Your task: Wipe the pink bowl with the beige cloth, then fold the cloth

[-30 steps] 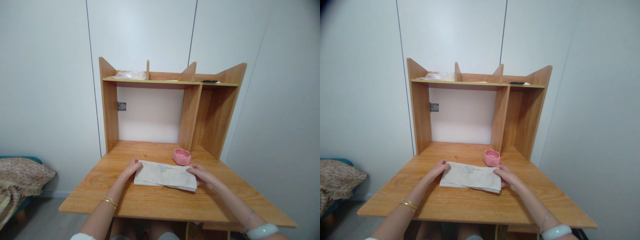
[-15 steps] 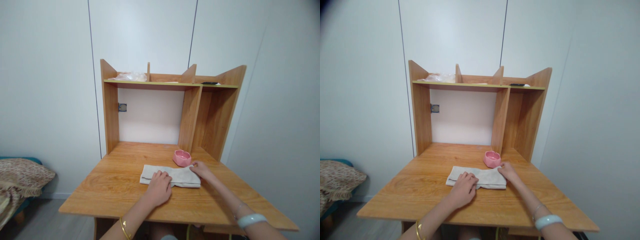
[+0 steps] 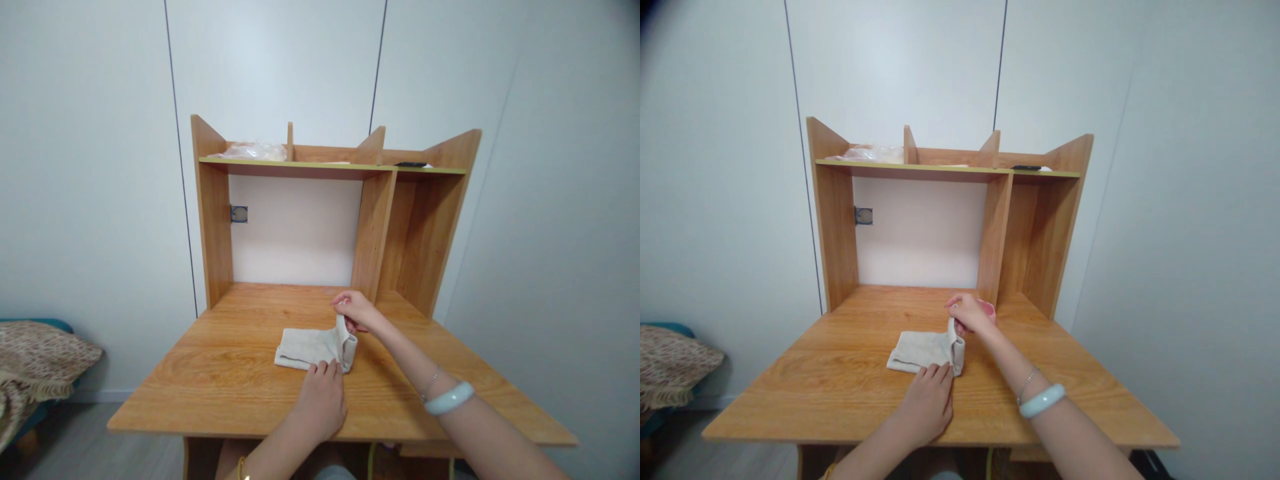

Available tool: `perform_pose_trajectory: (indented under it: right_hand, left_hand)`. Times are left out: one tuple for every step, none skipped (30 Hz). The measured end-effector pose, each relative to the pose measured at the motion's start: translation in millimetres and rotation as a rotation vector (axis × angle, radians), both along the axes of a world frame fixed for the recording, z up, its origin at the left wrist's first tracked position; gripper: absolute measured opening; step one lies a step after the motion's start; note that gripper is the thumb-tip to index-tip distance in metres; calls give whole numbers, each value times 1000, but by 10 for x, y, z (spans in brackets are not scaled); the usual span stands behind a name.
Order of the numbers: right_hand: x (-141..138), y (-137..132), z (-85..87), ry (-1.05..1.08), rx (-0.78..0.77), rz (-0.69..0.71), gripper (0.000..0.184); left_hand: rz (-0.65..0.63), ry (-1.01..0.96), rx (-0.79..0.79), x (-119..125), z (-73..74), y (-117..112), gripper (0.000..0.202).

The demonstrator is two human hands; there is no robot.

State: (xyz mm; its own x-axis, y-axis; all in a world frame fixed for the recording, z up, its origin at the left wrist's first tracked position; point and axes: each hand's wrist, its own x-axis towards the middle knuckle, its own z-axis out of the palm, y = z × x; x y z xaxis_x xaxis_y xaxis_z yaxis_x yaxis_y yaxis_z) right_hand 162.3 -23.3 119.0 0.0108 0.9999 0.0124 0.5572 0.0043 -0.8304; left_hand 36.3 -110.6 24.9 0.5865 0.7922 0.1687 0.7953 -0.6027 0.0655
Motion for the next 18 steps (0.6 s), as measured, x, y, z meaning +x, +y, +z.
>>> perform_pose_trajectory:
  right_hand:
    - [-129,11,29,28,-13,30,21]
    - [-259,34,44,37,-45,63,21]
    - [-388,66,42,41,-85,89,22]
    - [-516,106,22,47,-118,114,22]
    - [-639,150,-15,54,-149,143,22]
    - [-757,193,-68,49,-189,161,19]
    - [-866,233,-134,45,-209,173,17]
    - [-965,264,-211,44,-222,180,15]
    - [-1053,285,-293,41,-237,185,14]
    - [-1128,295,-378,38,-250,189,12]
    - [-1189,295,-461,36,-263,193,12]
    - [-1235,288,-538,35,-273,199,12]
    - [-1264,277,-604,37,-283,204,15]
    - [-1274,269,-655,41,-282,209,18]
    - [-1264,266,-689,42,-256,207,22]
    - [-1231,275,-702,37,-207,196,26]
    - [-1175,294,-697,27,-143,176,28]
    - [-1095,325,-676,11,-69,147,29]
  left_hand:
    - [4,5,-8,-15,-3,-10,52]
    - [12,12,-20,-31,-4,-16,54]
    - [23,18,-35,-45,-3,-20,55]
    - [34,20,-52,-58,0,-22,56]
    - [43,19,-69,-71,4,-23,57]
    - [49,14,-86,-82,9,-24,57]
    - [51,4,-101,-94,13,-27,56]
    - [49,-10,-113,-106,16,-31,55]
    - [43,-27,-121,-119,18,-39,54]
    - [33,-47,-128,-133,19,-48,54]
    - [22,-68,-133,-148,18,-57,54]
    - [10,-90,-140,-162,17,-67,54]
    - [3,-109,-147,-175,15,-75,55]
    - [0,-128,-154,-187,14,-81,56]
    - [3,-147,-161,-198,16,-83,55]
    - [7,-164,-165,-208,22,-81,53]
    - [15,-175,-166,-219,33,-75,50]
    - [29,-179,-166,-231,52,-64,46]
